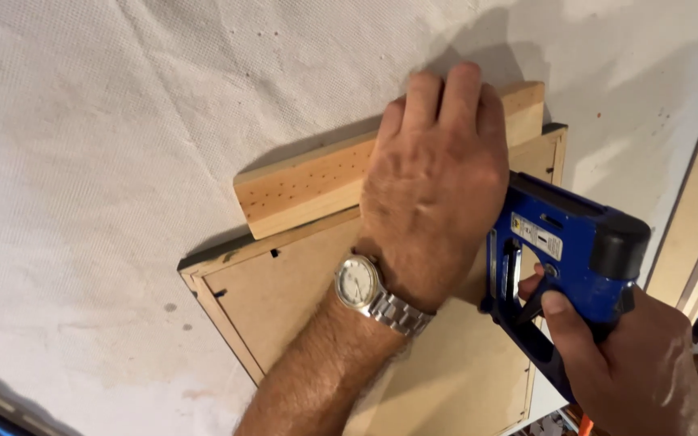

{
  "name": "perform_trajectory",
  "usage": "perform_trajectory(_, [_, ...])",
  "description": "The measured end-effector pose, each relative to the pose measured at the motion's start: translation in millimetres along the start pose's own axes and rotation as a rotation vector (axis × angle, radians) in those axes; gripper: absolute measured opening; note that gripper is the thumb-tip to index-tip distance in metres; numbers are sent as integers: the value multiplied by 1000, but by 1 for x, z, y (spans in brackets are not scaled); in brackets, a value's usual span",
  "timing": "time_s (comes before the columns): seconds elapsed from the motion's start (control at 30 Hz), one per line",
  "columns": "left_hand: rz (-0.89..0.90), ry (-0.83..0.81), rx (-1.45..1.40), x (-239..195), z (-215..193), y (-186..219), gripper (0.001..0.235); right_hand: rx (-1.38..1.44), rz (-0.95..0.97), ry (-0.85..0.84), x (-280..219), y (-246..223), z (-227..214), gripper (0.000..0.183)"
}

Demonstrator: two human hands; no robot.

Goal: Assembling a wooden frame by stapling supports, placing artwork, and securing the backboard.

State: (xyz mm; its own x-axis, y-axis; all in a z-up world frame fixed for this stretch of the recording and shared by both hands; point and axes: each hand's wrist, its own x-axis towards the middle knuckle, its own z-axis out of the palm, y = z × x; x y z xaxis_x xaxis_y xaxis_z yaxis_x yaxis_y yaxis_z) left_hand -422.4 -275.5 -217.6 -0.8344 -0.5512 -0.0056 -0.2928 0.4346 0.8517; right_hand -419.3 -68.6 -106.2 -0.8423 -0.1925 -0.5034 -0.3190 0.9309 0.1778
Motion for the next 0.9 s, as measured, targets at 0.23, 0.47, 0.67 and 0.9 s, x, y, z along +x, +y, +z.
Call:
perform_trajectory(0.23, [143, 53, 139, -4, 0, -7, 18, -10, 208, -59, 3, -11, -5, 29])
perform_trajectory(0.47, [155, 64, 128, -5, -2, -9, 15, -93, 268, -136, 11, -10, -13, 50])
perform_trajectory(0.67, [171, 14, 154, -6, -6, -10, 19, -70, 116, -155, 28, -29, -42, 29])
perform_trajectory(0.9, [168, 35, 165, -9, -1, -13, 20, 314, 156, -179, 37, -54, -63, 28])
